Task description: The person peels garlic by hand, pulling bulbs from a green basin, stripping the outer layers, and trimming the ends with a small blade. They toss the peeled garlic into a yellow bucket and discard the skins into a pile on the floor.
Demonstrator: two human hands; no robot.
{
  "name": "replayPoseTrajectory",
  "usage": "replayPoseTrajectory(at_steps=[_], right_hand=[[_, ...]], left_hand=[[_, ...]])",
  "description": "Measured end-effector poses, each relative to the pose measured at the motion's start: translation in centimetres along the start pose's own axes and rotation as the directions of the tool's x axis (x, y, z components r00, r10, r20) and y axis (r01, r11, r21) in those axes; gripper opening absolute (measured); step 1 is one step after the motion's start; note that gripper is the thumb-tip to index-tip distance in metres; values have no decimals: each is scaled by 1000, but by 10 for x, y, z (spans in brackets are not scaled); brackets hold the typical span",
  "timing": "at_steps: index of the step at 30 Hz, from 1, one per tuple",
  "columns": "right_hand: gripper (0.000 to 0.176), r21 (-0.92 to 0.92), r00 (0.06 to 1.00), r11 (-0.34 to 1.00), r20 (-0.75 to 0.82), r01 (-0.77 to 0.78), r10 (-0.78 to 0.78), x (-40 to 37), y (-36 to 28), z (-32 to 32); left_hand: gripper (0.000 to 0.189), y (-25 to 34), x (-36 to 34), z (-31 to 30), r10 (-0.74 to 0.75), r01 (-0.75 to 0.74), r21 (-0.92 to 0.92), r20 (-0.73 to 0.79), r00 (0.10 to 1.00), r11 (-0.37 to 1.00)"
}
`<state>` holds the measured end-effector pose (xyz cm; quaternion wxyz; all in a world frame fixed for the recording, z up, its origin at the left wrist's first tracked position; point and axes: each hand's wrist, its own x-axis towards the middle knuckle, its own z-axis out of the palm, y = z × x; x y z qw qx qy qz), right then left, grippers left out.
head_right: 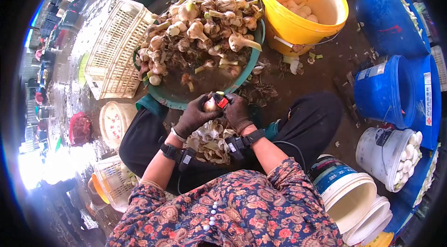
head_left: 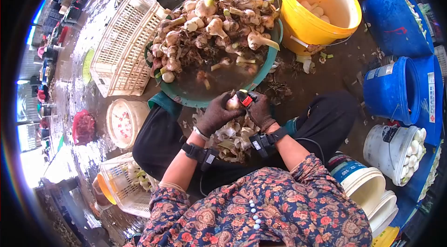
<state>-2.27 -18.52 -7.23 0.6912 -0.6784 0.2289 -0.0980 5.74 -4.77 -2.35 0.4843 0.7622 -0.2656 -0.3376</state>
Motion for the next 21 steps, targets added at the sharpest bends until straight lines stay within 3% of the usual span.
replayPoseTrajectory(at_steps=[1, 3, 5, 6, 7, 8, 9, 10, 11, 13, 14, 15, 17, 18, 20, 21], right_hand=[[26, 5, 1000, 1000, 1, 5, -5, -1, -1, -1], [25, -197, 993, 975, 68, 103, -91, -2, -3, -2], [26, -193, 989, 976, 127, 98, -74, -2, -4, -4], [28, -199, 982, 977, 183, 81, -45, -4, -3, -7], [28, -196, 982, 977, 182, 85, -49, -6, -6, -11], [28, 91, 961, 992, 270, -91, 63, -7, -10, -16], [29, 348, 913, 894, 383, -283, 140, -9, -13, -19], [34, 365, 929, 928, 363, -72, -70, -14, -25, -20], [34, 364, 929, 929, 362, -69, -73, -14, -26, -19], [39, 438, 889, 780, 315, -447, 333, -11, -28, -15], [45, 470, 784, 630, 431, -618, 448, -9, -30, -17], [45, 471, 784, 629, 430, -618, 448, -11, -30, -15], [49, 508, 840, 691, 462, -515, 286, -19, -40, -12], [49, 403, 851, 804, 476, -437, 224, -11, -4, -15], [46, 331, 811, 811, 520, -482, 270, -1, 6, -18], [43, 258, 766, 811, 559, -525, 318, 2, 12, -18]], left_hand=[[58, 5, -4, 1, 5, 0, 112, -42, 999, 994], [57, 12, -12, -1, 65, -41, 207, -111, 992, 977], [57, 18, -14, -9, -63, 64, 199, -11, 998, 978], [54, 14, -15, -9, -18, 18, 25, 8, 1000, 1000], [54, 14, -17, -13, -16, 16, 30, 7, 1000, 999], [52, 14, -19, -21, -114, 127, -166, 87, 990, 978], [50, 14, -19, -26, -191, 246, -345, 186, 964, 906], [49, 15, -20, -27, -191, 271, -451, 216, 958, 850], [49, 16, -20, -21, -188, 268, -451, 216, 958, 851], [51, 18, -20, 1, -57, 47, -477, -6, 998, 878], [51, 14, -20, 10, -54, 19, -534, -51, 997, 845], [47, 11, -20, 17, -38, -2, -553, -61, 997, 833], [44, -2, -17, 20, 2, -8, -324, -20, 1000, 946], [44, -5, -18, 21, 0, -7, -328, -22, 1000, 945], [43, 1, -20, 17, 66, -82, -57, -234, 970, 995], [43, 3, -21, 13, 60, -75, -57, -234, 970, 995]])
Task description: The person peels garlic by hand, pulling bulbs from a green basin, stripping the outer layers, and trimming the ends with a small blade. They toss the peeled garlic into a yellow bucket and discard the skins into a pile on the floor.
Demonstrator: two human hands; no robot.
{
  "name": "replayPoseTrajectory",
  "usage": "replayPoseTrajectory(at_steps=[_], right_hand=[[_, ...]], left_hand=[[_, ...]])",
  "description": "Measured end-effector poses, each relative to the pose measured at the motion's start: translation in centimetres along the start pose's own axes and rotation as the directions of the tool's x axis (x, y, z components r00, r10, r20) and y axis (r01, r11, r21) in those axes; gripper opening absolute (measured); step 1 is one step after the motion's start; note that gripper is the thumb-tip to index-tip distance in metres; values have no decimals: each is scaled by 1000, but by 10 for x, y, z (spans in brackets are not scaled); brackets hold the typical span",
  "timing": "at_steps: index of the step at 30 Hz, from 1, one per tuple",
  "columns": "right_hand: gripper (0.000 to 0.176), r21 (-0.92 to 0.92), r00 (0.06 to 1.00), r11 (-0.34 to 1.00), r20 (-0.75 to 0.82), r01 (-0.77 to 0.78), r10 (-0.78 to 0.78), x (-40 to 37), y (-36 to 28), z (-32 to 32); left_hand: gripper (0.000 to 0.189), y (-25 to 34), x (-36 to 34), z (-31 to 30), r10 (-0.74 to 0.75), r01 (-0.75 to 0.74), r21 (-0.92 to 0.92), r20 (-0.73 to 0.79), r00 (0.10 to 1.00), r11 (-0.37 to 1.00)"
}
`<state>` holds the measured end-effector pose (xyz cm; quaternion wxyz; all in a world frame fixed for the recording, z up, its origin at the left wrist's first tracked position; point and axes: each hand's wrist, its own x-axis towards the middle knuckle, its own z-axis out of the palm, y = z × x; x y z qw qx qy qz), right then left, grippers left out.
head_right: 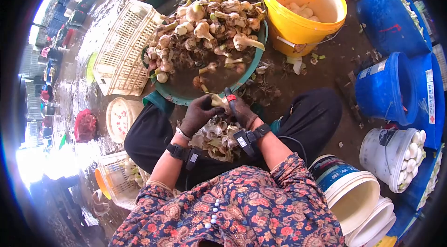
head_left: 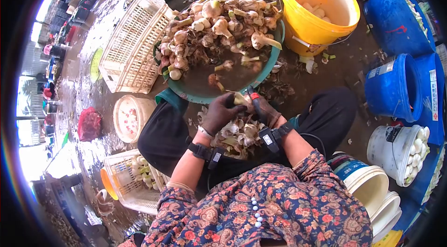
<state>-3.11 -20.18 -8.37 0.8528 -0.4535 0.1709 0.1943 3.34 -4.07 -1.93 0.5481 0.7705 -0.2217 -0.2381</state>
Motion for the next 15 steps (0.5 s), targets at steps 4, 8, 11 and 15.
replayPoseTrajectory(at_steps=[4, 8, 11, 15], right_hand=[[53, -535, 882, 763, -69, 362, -466, 12, 21, 0], [64, -785, 961, 611, -80, 103, -266, 11, 16, -5], [58, -691, 966, 695, 21, 199, -256, 0, -1, 1], [43, -259, 947, 911, 112, 320, -301, -21, -29, 25]], left_hand=[[35, 6, 1, -7, -167, 148, 159, 116, 979, 976], [34, -11, -4, -2, 45, -65, 121, 159, 986, 990], [33, -15, -1, -7, -225, 190, 256, 112, 968, 948], [34, -21, -8, -19, -263, 270, -154, 66, 963, 950]])
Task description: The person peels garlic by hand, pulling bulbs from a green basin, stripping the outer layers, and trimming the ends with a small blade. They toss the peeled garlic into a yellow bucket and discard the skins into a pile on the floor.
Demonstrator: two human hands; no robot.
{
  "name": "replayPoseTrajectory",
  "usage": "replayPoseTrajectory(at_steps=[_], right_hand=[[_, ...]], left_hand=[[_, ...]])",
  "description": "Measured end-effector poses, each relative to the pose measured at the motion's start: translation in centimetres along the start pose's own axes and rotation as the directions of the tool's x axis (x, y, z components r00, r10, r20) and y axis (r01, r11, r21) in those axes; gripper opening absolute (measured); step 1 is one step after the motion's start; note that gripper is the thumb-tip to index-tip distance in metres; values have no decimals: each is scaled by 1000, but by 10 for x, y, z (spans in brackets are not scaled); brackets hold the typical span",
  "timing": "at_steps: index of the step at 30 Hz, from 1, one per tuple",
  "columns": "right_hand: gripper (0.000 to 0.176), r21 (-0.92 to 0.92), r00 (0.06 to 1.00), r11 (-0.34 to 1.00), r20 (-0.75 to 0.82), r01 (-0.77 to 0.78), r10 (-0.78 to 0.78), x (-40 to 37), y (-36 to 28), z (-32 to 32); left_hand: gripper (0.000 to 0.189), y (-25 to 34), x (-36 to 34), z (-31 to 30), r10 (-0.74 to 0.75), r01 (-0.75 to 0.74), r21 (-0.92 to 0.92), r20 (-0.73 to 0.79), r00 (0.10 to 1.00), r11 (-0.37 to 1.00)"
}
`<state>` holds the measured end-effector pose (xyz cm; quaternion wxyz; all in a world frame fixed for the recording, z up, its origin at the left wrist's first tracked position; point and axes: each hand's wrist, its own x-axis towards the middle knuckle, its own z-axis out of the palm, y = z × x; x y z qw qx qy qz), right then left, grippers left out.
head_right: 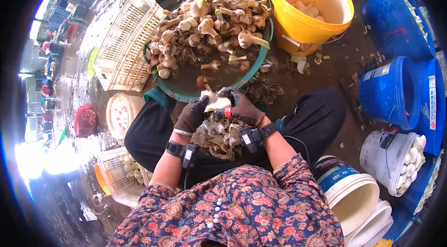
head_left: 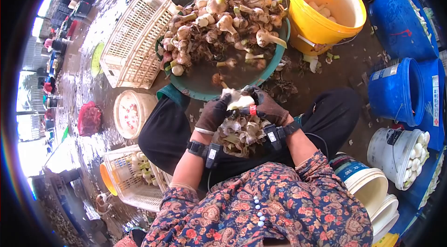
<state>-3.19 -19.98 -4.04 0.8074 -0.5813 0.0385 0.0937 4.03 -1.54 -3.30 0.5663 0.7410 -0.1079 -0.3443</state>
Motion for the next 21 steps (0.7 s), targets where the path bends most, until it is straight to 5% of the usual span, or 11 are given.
replayPoseTrajectory(at_steps=[2, 5, 7, 8, 9, 11, 14, 15, 17, 19, 21], right_hand=[[39, 226, 995, 971, -78, 83, -67, 3, 5, 4], [39, 561, 987, 828, -130, -8, 98, 2, 5, 5], [32, 669, 987, 743, -112, -10, 115, 1, 5, 4], [25, 766, 988, 643, -92, -12, 128, 1, 4, 2], [20, 849, 988, 529, -70, -14, 138, 1, 4, 0], [19, 839, 983, 544, -118, 25, 138, 10, 32, -16], [22, 844, 981, 536, -111, 8, 160, 12, 42, -25], [22, 844, 981, 536, -109, 7, 158, 14, 40, -23], [21, 857, 934, 515, -188, 5, 303, 14, 38, -13], [22, 734, 945, 678, -199, -32, 261, 15, 52, -13], [26, 192, 973, 981, -220, -21, 64, 14, 68, -11]], left_hand=[[41, -10, -6, -2, 553, -487, 505, 22, 833, 713], [39, -5, -12, 5, 623, -492, 629, 16, 782, 601], [32, 1, -17, 9, 498, -443, 526, 43, 866, 726], [30, 1, -20, 12, 235, -234, 21, -74, 969, 972], [29, 1, -25, 14, -70, 48, -498, -25, 997, 866], [35, 29, -43, 14, 40, 16, -297, 181, 983, 955], [45, 56, -57, 13, -94, 11, 154, 543, 835, 988], [45, 58, -54, 13, -94, 10, 155, 541, 836, 988], [45, 60, -49, 12, -105, -247, 668, 440, 892, 702], [50, 55, -37, 16, -16, -193, 626, 312, 950, 756], [52, 52, -24, 23, 205, -184, 352, -21, 979, 918]])
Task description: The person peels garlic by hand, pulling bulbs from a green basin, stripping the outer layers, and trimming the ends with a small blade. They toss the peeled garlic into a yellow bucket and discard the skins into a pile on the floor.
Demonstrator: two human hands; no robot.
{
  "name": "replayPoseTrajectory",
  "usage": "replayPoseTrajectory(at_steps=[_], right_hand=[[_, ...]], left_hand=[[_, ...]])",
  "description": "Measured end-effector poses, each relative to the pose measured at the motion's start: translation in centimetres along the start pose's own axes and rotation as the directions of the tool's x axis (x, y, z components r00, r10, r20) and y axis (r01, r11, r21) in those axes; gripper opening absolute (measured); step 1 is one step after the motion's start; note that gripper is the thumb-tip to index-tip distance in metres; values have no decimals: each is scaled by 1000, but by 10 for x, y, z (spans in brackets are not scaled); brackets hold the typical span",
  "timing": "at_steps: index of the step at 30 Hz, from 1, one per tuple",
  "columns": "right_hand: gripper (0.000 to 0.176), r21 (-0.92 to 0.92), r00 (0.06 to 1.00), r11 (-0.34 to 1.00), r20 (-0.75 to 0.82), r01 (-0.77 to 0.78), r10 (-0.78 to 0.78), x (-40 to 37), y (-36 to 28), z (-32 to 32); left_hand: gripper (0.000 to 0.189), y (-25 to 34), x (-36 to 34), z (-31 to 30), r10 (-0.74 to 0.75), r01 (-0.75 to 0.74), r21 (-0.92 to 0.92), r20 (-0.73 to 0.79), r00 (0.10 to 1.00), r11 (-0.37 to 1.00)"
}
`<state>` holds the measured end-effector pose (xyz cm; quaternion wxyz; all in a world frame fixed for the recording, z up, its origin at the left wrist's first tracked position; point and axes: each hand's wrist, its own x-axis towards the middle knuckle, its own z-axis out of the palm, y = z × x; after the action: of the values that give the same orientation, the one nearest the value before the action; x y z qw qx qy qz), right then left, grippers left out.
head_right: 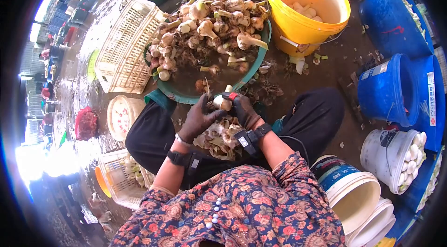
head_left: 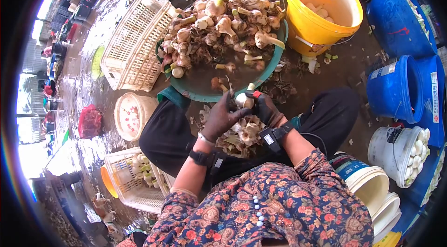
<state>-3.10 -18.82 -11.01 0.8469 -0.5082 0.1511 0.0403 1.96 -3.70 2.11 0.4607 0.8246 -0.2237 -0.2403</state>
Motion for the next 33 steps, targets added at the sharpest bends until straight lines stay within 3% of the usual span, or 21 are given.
replayPoseTrajectory(at_steps=[1, 2, 4, 6, 8, 9, 10, 12, 14, 16, 18, 20, 21, 25, 27, 28, 30, 31, 32, 33], right_hand=[[30, 166, 980, 968, -41, -187, 196, -15, -41, 22], [30, 160, 979, 969, -38, -190, 199, -14, -38, 25], [31, 71, 983, 995, -162, -75, 86, -8, -27, 24], [28, 11, 976, 999, -210, -49, 51, -8, -17, 14], [26, -224, 987, 974, -161, -39, 2, -10, -27, 13], [23, -316, 985, 949, -166, -13, -42, -10, -31, 15], [23, -316, 986, 949, -161, -11, -43, -11, -35, 16], [20, -131, 992, 985, -69, -110, 102, -15, -45, 15], [20, -163, 990, 977, -33, -137, 134, -21, -54, 18], [24, -103, 995, 994, -95, -48, 38, -17, -40, 13], [31, -34, 980, 997, -188, -67, 60, -14, -27, 18], [36, -451, 989, 892, -117, 32, -95, -16, -26, 18], [39, -496, 983, 866, -126, 57, -137, -17, -26, 18], [36, -636, 990, 764, 3, 108, -138, -19, -37, 12], [34, -454, 995, 891, 69, -26, 65, -20, -39, 9], [34, -455, 995, 890, 72, -26, 66, -22, -42, 11], [35, -156, 990, 977, -22, -143, 141, -25, -50, 14], [39, -17, 997, 999, -66, -47, 45, -26, -47, 19], [39, -19, 997, 999, -65, -43, 42, -25, -47, 21], [39, 99, 948, 947, -64, -306, 313, -23, -48, 23]], left_hand=[[50, -18, 8, 10, 63, -63, -82, 0, 998, 995], [50, -26, 9, 15, 62, -62, -86, -6, 998, 994], [46, -31, 16, 20, 87, -88, 34, 25, 996, 996], [45, -29, 12, 20, 66, -68, 36, 42, 997, 997], [44, -39, 9, 19, 114, -110, -106, 33, 993, 988], [48, -47, 9, 18, 49, -29, -294, 63, 997, 955], [48, -47, 8, 13, 48, -29, -292, 58, 997, 956], [43, -46, 7, 2, -204, 303, -589, 229, 952, 749], [45, -44, 6, 1, -187, 306, -567, 259, 948, 765], [44, -39, 3, 2, -174, 275, -564, 227, 958, 779], [48, -43, 6, 2, -223, 340, -555, 268, 937, 760], [54, -40, 7, 11, 8, 52, -460, 127, 992, 887], [63, -40, 8, 9, 29, 56, -440, 185, 982, 896], [65, -47, 6, 1, -25, 133, -444, 241, 970, 886], [68, -49, 5, -2, -52, 225, -582, 298, 953, 782], [68, -49, 4, -5, -54, 224, -583, 295, 954, 781], [69, -48, 5, -10, -82, 246, -595, 290, 954, 765], [68, -38, 5, -9, -61, 229, -619, 281, 958, 751], [68, -35, 5, -3, -58, 226, -619, 279, 959, 752], [70, -34, 5, 4, -48, 184, -670, 216, 975, 719]])
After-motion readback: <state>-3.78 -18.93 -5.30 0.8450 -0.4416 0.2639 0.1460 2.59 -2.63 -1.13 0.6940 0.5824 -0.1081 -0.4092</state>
